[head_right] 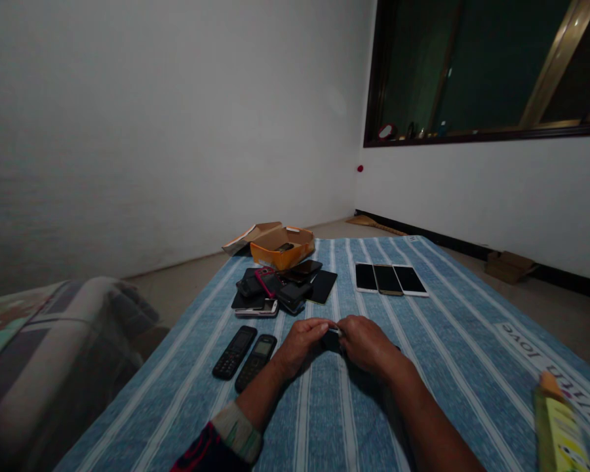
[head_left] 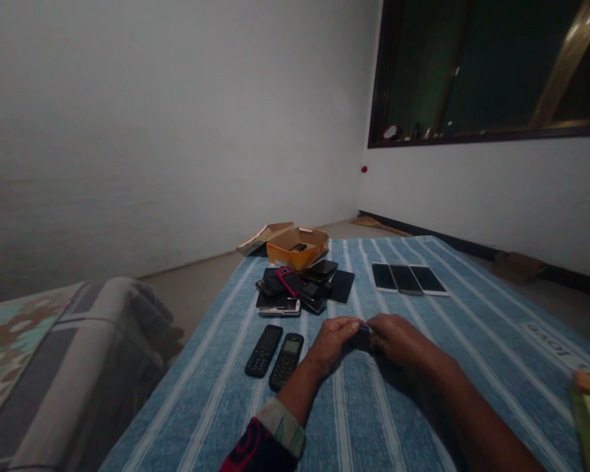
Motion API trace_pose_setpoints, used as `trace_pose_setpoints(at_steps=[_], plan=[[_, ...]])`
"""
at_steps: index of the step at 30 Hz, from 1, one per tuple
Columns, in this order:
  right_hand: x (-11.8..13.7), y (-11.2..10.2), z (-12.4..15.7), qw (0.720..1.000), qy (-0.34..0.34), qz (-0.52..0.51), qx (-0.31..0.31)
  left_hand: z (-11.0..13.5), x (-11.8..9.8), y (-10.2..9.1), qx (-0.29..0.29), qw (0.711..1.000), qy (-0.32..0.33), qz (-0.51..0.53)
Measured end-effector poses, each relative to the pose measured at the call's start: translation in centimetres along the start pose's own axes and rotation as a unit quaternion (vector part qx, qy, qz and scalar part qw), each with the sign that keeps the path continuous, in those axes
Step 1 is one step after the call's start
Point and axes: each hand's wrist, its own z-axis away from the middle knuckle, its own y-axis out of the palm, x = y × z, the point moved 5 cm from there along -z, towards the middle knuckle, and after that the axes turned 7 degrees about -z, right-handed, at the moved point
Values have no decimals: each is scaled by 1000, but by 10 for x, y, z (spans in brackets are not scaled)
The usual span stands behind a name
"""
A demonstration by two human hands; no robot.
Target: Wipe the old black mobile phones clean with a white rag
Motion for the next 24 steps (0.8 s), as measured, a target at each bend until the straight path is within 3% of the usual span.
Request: trace_pose_setpoints(at_steps=[7,24], plan=[[12,9,-1,998,-30,-4,-50,-2,1,1,35,999,17,9],[-4,-4,2,1000,12,10,20,0,-4,-1,-21,999,1,-35]])
